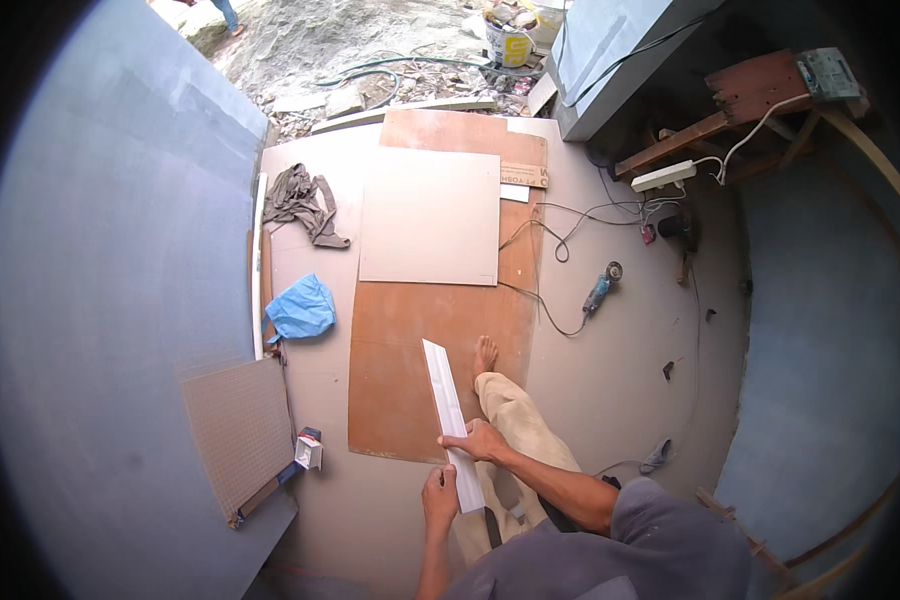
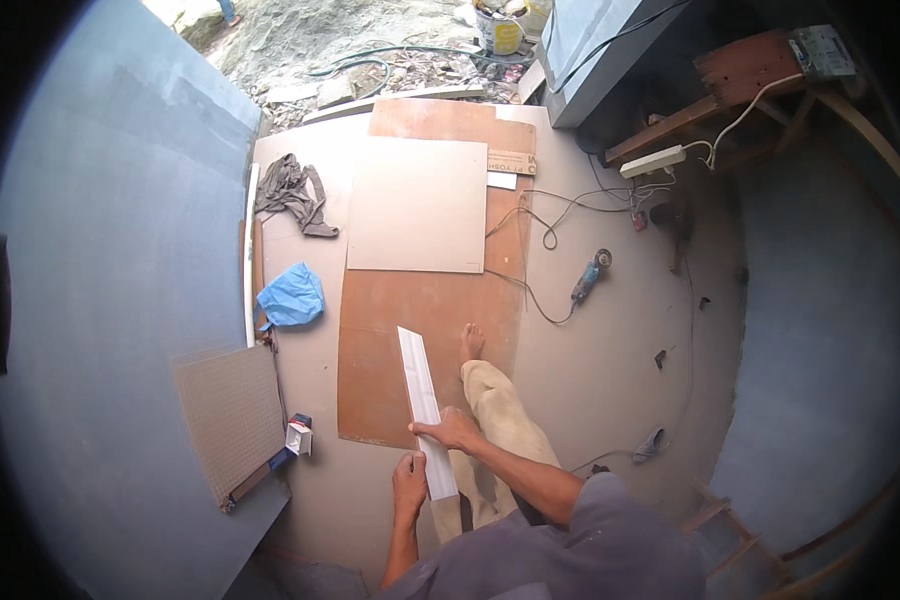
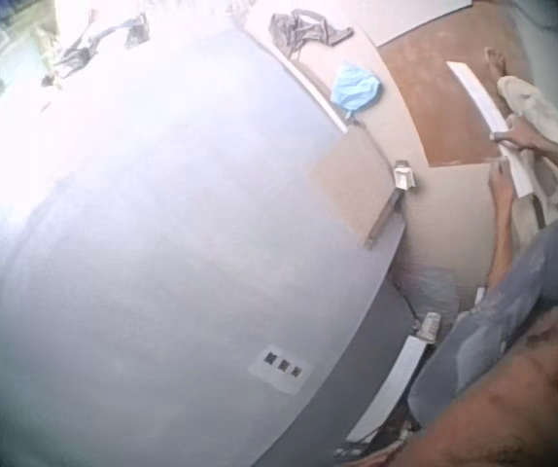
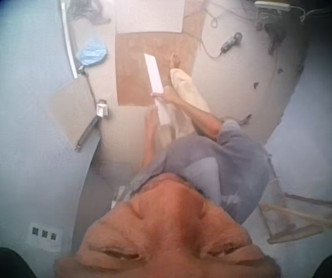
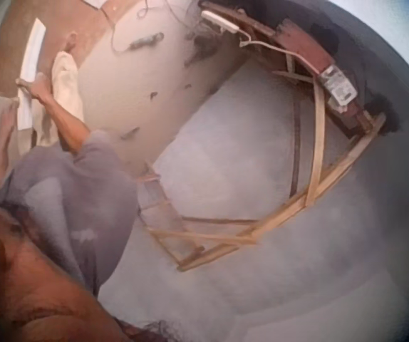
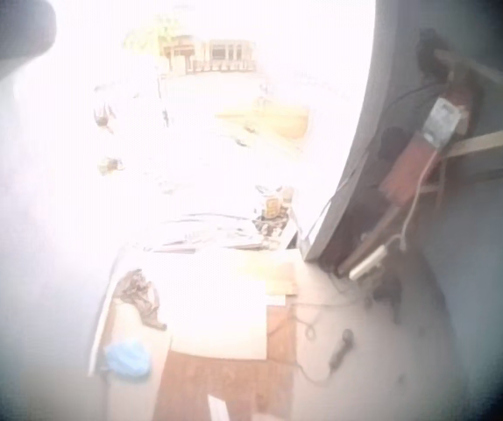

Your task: The person uses a manual tile cutter to score and snap a white plank, then carries the pieces outside. The person then uses an angle grinder to cut another white plank on the ground.

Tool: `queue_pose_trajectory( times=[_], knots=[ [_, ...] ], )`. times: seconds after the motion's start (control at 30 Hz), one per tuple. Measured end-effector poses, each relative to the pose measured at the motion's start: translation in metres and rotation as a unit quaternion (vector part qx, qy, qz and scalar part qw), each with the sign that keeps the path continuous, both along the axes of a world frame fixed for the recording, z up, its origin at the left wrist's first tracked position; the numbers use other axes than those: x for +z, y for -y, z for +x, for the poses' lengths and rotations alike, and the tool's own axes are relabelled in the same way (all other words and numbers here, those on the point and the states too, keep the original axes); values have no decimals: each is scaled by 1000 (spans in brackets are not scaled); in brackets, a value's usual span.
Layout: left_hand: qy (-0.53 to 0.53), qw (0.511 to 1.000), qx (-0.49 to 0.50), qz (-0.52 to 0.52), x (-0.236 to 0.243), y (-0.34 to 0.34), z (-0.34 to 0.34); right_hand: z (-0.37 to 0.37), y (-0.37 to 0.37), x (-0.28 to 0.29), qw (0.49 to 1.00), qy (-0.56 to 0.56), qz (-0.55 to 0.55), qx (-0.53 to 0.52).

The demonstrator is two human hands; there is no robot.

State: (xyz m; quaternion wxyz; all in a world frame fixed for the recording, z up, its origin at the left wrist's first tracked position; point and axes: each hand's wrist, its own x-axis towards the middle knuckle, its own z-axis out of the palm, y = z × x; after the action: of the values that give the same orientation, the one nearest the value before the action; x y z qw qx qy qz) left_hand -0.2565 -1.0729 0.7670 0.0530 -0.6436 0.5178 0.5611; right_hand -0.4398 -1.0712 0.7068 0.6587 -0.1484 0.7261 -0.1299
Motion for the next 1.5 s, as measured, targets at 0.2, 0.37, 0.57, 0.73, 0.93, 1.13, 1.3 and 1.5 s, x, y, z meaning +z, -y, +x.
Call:
queue_pose_trajectory(
  times=[0.2, 0.37, 0.57, 0.73, 0.93, 1.13, 1.3, 1.5],
  knots=[
    [70, 981, -179, -19, 23, 78, -118, -73, 32, -5, 995, -96, 21, -22],
    [52, 973, -215, -63, 22, 114, -168, -110, 62, -4, 985, -167, 14, -34],
    [-1, 980, -177, -89, 6, 158, -183, -152, 94, 14, 985, -93, -35, -138],
    [-44, 989, -126, -63, -12, 201, -173, -169, 66, -38, 915, -79, -93, -385],
    [1, 995, -95, -7, -57, 241, -134, -207, -15, -120, 901, -180, 98, -383],
    [67, 996, 32, 58, -101, 266, -82, -262, -61, -219, 908, -215, 211, -291],
    [121, 967, 217, 50, -106, 273, -89, -330, -77, -349, 918, -203, 240, -242],
    [201, 948, 245, 33, -142, 297, -62, -425, -141, -476, 878, -261, 263, -302]
  ],
)
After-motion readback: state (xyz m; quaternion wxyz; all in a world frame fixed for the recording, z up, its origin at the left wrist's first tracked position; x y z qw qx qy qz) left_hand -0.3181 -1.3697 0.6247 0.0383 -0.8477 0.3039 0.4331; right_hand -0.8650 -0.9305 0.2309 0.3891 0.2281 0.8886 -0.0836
